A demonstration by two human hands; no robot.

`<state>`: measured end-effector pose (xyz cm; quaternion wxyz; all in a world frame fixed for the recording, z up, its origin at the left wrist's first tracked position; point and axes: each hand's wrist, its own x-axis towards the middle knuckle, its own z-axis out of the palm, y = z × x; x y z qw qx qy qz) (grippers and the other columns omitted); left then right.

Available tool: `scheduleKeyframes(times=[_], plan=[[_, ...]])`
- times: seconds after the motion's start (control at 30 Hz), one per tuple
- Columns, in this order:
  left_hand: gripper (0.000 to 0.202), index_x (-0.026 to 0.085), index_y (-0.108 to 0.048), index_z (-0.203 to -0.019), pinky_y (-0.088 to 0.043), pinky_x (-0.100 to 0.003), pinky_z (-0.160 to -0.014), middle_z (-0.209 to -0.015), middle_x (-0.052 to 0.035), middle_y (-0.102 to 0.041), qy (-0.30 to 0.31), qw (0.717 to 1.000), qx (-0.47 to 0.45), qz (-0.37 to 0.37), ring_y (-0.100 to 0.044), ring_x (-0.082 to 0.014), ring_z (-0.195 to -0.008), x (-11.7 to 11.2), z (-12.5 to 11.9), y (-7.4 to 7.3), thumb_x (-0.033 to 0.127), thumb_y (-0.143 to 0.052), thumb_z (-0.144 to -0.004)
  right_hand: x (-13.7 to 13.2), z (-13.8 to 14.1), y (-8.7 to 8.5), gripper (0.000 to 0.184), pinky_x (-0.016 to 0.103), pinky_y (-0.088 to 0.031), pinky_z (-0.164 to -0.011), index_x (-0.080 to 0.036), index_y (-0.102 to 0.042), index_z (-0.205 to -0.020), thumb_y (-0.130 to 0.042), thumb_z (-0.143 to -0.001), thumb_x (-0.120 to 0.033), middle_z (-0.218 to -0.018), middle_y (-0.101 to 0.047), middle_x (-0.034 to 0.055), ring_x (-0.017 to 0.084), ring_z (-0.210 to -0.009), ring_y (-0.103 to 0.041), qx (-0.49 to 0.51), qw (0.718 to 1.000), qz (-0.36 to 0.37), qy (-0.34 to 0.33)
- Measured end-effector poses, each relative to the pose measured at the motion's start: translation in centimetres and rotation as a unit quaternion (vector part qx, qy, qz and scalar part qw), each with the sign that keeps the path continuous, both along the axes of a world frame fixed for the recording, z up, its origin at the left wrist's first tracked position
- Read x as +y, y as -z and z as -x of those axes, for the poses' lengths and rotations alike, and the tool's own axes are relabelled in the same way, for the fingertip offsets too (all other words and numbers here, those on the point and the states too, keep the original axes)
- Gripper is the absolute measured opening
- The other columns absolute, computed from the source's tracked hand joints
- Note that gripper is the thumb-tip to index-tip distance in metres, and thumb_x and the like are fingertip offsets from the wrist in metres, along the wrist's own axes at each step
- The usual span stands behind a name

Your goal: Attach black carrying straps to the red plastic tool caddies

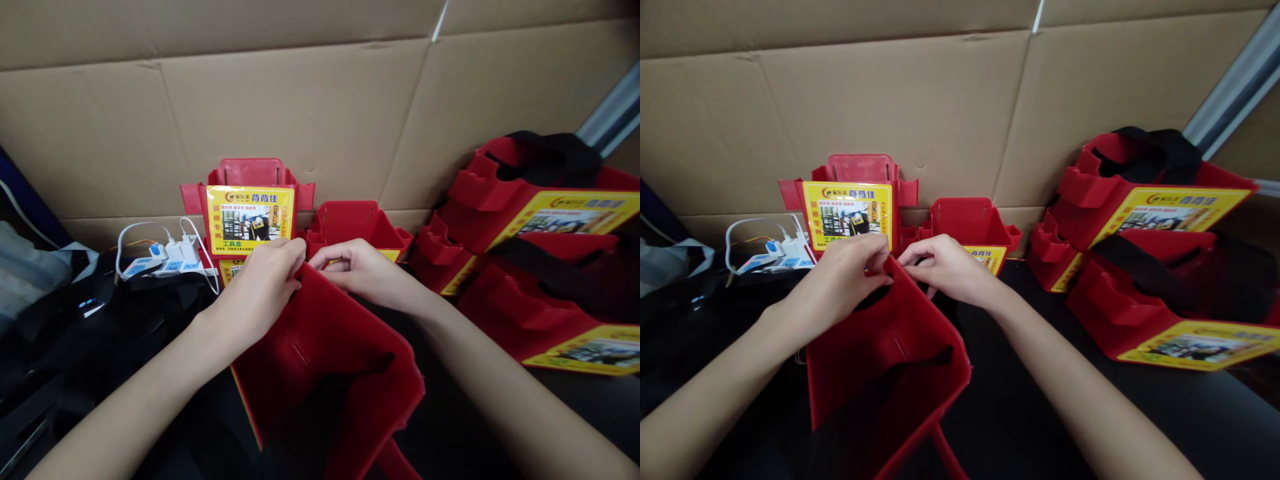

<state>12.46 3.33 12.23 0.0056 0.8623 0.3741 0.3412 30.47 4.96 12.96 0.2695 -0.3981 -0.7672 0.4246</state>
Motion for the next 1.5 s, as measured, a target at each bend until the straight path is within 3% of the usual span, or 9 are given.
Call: scheduleKeyframes(times=[0.2, 0.43, 0.63, 0.77, 0.9, 1.1, 1.23, 1.4, 1.5], plan=[[0.029, 0.017, -0.037, -0.065, -0.031, -0.02, -0.053, -0.066, 0.0049, -0.048, 0.014, 1.0, -0.01, -0.01, -0.042, -0.0083, -0.06, 0.0, -0.1, -0.3, -0.003, -0.058, -0.066, -1.6, 0.3, -1.4, 0.017, 0.022, -0.05, -0.066, -0.019, -0.059, -0.096, -0.052, -0.083, -0.029, -0.094, -0.064, 0.0008, 0.012, -0.08, -0.062, 0.004, 0.989, -0.149, 0.0], [0.029, 0.017, -0.036, -0.063, -0.027, -0.017, -0.046, -0.058, 0.0069, -0.046, 0.004, 0.999, -0.042, -0.015, -0.036, -0.0066, -0.051, -2.6, -0.4, -1.9, -0.002, -0.057, -0.067, -2.9, 0.7, -2.3, 0.01, 0.024, -0.05, -0.069, -0.019, -0.067, -0.082, -0.058, -0.078, -0.023, -0.086, -0.066, 0.0008, 0.013, -0.076, -0.062, -0.101, 0.974, -0.198, 0.034], [0.027, 0.017, -0.039, -0.063, -0.029, -0.016, -0.047, -0.061, 0.0066, -0.048, 0.006, 0.999, -0.03, -0.021, -0.04, -0.0063, -0.054, -2.9, -0.9, -1.9, -0.002, -0.059, -0.066, -3.3, 0.7, -2.4, 0.014, 0.026, -0.047, -0.071, -0.018, -0.068, -0.075, -0.055, -0.08, -0.016, -0.083, -0.065, 0.0014, 0.013, -0.074, -0.059, -0.132, 0.959, -0.245, 0.056], [0.014, 0.018, -0.051, -0.071, -0.036, -0.018, -0.051, -0.067, 0.005, -0.058, -0.026, 0.998, -0.008, 0.053, -0.052, -0.0089, -0.058, -2.6, -0.4, -1.8, 0.008, -0.06, -0.07, -3.5, 0.7, -2.7, 0.015, 0.024, -0.045, -0.07, -0.018, -0.065, -0.071, -0.054, -0.078, -0.011, -0.084, -0.064, 0.0011, 0.011, -0.074, -0.057, -0.151, 0.948, -0.276, 0.058], [0.005, 0.022, -0.063, -0.072, -0.036, -0.022, -0.05, -0.063, 0.0027, -0.063, -0.042, 0.986, 0.064, 0.147, -0.055, -0.0126, -0.055, -2.3, 0.7, -2.1, 0.021, -0.06, -0.075, -3.7, 0.6, -2.7, 0.015, 0.022, -0.045, -0.067, -0.018, -0.063, -0.07, -0.054, -0.078, -0.01, -0.083, -0.063, 0.0003, 0.01, -0.07, -0.056, -0.146, 0.952, -0.262, 0.059], [0.026, 0.017, -0.063, -0.06, -0.027, -0.024, -0.044, -0.05, -0.0018, -0.057, -0.111, 0.977, 0.156, 0.091, -0.045, -0.0112, -0.042, -1.5, 1.4, -2.3, 0.024, -0.049, -0.081, -3.0, 0.4, -2.5, 0.015, 0.019, -0.043, -0.051, -0.02, -0.061, -0.093, -0.054, -0.081, -0.024, -0.082, -0.064, -0.0011, 0.007, -0.06, -0.055, -0.081, 0.981, -0.157, 0.075], [0.025, 0.018, -0.066, -0.067, -0.031, -0.025, -0.048, -0.061, -0.0046, -0.064, -0.108, 0.975, 0.171, 0.092, -0.053, -0.0144, -0.051, -1.5, 0.7, -2.0, 0.024, -0.046, -0.082, -1.9, 0.0, -2.1, 0.021, 0.017, -0.044, -0.047, -0.021, -0.062, -0.099, -0.048, -0.084, -0.025, -0.085, -0.065, 0.0004, 0.009, -0.065, -0.058, -0.057, 0.996, -0.045, 0.051], [0.025, 0.019, -0.068, -0.078, -0.037, -0.029, -0.057, -0.072, -0.0071, -0.067, -0.127, 0.976, 0.151, 0.089, -0.062, -0.0204, -0.066, -1.6, -0.3, -1.6, 0.024, -0.044, -0.084, -0.9, -0.1, -1.0, 0.023, 0.019, -0.049, -0.049, -0.019, -0.066, -0.097, -0.054, -0.079, -0.028, -0.087, -0.068, 0.0012, 0.011, -0.068, -0.06, -0.044, 0.999, -0.016, 0.005], [0.025, 0.02, -0.068, -0.083, -0.038, -0.029, -0.058, -0.075, -0.0071, -0.068, -0.125, 0.978, 0.142, 0.089, -0.062, -0.0203, -0.068, -1.4, -0.5, -1.5, 0.023, -0.044, -0.085, -0.7, 0.3, -0.3, 0.023, 0.022, -0.05, -0.052, -0.017, -0.067, -0.094, -0.055, -0.078, -0.028, -0.086, -0.069, 0.0028, 0.014, -0.072, -0.063, -0.05, 0.998, -0.045, 0.017]])
